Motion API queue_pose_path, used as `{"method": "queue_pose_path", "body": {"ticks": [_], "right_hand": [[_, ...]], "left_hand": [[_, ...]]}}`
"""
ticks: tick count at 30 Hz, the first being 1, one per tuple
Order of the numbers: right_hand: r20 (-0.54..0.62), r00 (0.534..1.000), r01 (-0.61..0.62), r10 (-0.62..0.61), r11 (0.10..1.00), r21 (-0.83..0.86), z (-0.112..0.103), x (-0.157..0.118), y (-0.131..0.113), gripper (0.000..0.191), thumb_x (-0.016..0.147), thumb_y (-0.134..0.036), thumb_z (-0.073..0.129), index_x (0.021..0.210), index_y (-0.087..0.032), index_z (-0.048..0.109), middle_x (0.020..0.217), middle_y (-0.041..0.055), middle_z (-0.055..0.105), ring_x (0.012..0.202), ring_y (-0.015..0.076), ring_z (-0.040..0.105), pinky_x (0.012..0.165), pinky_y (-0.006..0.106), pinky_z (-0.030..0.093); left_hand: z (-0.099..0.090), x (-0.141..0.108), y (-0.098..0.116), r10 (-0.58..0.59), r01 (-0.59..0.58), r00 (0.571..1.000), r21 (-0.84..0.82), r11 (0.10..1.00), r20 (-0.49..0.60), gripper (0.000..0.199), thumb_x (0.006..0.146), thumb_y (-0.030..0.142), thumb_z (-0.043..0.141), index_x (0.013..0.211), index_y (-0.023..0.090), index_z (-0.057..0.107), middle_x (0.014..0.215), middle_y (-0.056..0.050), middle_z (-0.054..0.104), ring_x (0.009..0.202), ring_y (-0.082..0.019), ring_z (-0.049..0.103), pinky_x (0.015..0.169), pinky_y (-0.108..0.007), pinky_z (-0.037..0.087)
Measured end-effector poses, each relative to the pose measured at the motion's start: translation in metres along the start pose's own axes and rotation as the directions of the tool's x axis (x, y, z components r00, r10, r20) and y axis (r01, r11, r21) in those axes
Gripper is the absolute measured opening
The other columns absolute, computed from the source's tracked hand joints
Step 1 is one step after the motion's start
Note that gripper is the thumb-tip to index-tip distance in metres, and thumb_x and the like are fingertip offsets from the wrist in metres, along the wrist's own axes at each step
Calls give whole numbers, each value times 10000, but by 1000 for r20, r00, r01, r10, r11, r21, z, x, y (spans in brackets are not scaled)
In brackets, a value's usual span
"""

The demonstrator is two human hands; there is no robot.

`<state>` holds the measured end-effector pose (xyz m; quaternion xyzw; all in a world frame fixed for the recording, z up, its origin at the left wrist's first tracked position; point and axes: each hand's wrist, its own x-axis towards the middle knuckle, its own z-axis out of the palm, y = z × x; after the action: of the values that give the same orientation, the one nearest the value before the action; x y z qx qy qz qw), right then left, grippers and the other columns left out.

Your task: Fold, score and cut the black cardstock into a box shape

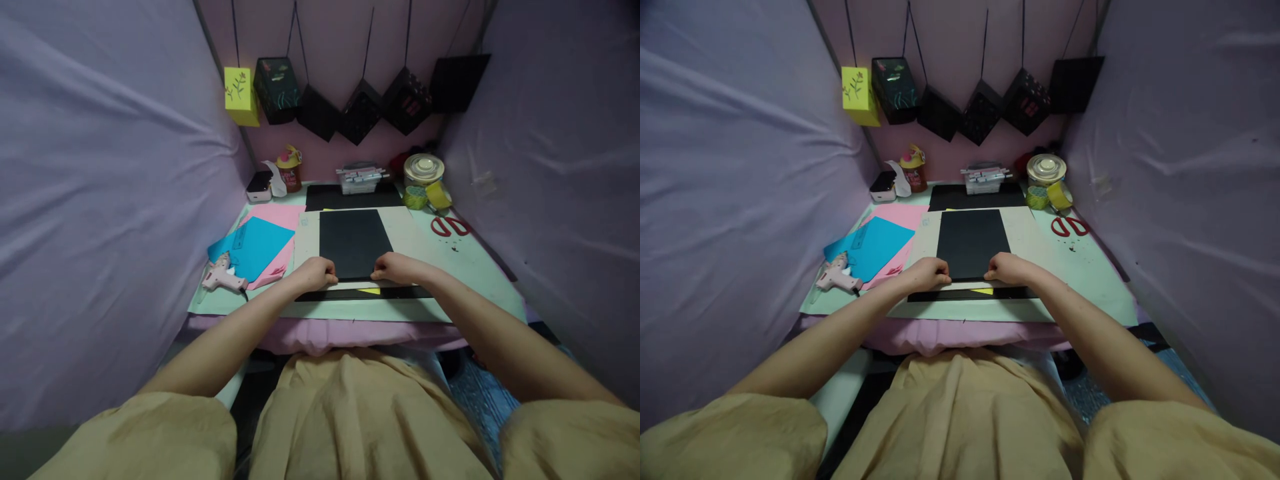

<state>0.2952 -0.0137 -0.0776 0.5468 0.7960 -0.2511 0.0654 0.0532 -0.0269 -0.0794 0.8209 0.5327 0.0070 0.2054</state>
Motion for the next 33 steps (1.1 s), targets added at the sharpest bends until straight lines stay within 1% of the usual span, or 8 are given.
{"method": "queue_pose_path", "body": {"ticks": [7,12,16,26,28,30,32,33], "right_hand": [[9,999,-33,33,998,-44,-1,4,1,234,823,-364,610,842,-168,735,796,70,707,733,190,615,602,259,383],[13,999,-39,40,996,-76,-2,5,-1,244,819,-367,608,826,-164,744,794,84,710,719,198,612,591,271,387],[9,999,-45,46,994,-99,-3,4,-4,233,810,-365,617,826,-176,753,786,87,715,717,204,620,596,275,394],[8,999,-45,47,993,-113,-4,5,-5,226,794,-362,628,795,-177,758,770,88,713,704,211,620,585,282,397],[5,999,-50,51,992,-114,-4,6,-5,224,786,-359,631,790,-174,758,758,87,711,693,208,618,579,281,394],[-1,999,-53,53,992,-115,-3,7,-5,222,778,-353,633,784,-168,756,745,86,708,683,204,616,571,278,390],[-6,999,-47,46,992,-115,-2,7,-4,222,773,-352,633,785,-166,755,741,82,707,679,199,612,567,275,384],[-8,999,-42,41,992,-116,-2,7,-4,224,774,-353,632,787,-166,754,739,79,706,679,197,610,566,274,380]], "left_hand": [[-6,2,6,-100,98,995,135,986,12,178,813,333,617,806,198,732,834,-55,710,780,-194,631,630,-245,419],[-8,3,12,-120,110,993,241,964,24,208,819,342,622,865,181,746,972,-113,705,885,-239,642,706,-270,457],[-7,4,18,-133,118,991,309,944,28,243,830,356,612,903,166,745,1002,-148,693,930,-266,638,743,-291,475],[-7,2,20,-148,137,989,352,926,4,270,856,374,593,907,150,735,1008,-170,673,951,-300,624,742,-326,481],[-7,-1,22,-145,144,989,354,924,-22,266,849,366,608,898,133,727,990,-185,664,954,-325,619,748,-358,482],[-2,-8,27,-136,157,987,362,919,-81,259,863,331,593,960,117,704,1031,-200,645,1010,-350,597,798,-405,472],[10,-17,37,-71,136,980,362,922,-188,269,907,259,521,1084,107,654,1130,-208,615,1099,-351,558,879,-444,442],[20,-22,44,4,95,963,354,930,-269,278,927,216,471,1125,104,631,1171,-204,606,1129,-339,546,913,-451,427]]}}
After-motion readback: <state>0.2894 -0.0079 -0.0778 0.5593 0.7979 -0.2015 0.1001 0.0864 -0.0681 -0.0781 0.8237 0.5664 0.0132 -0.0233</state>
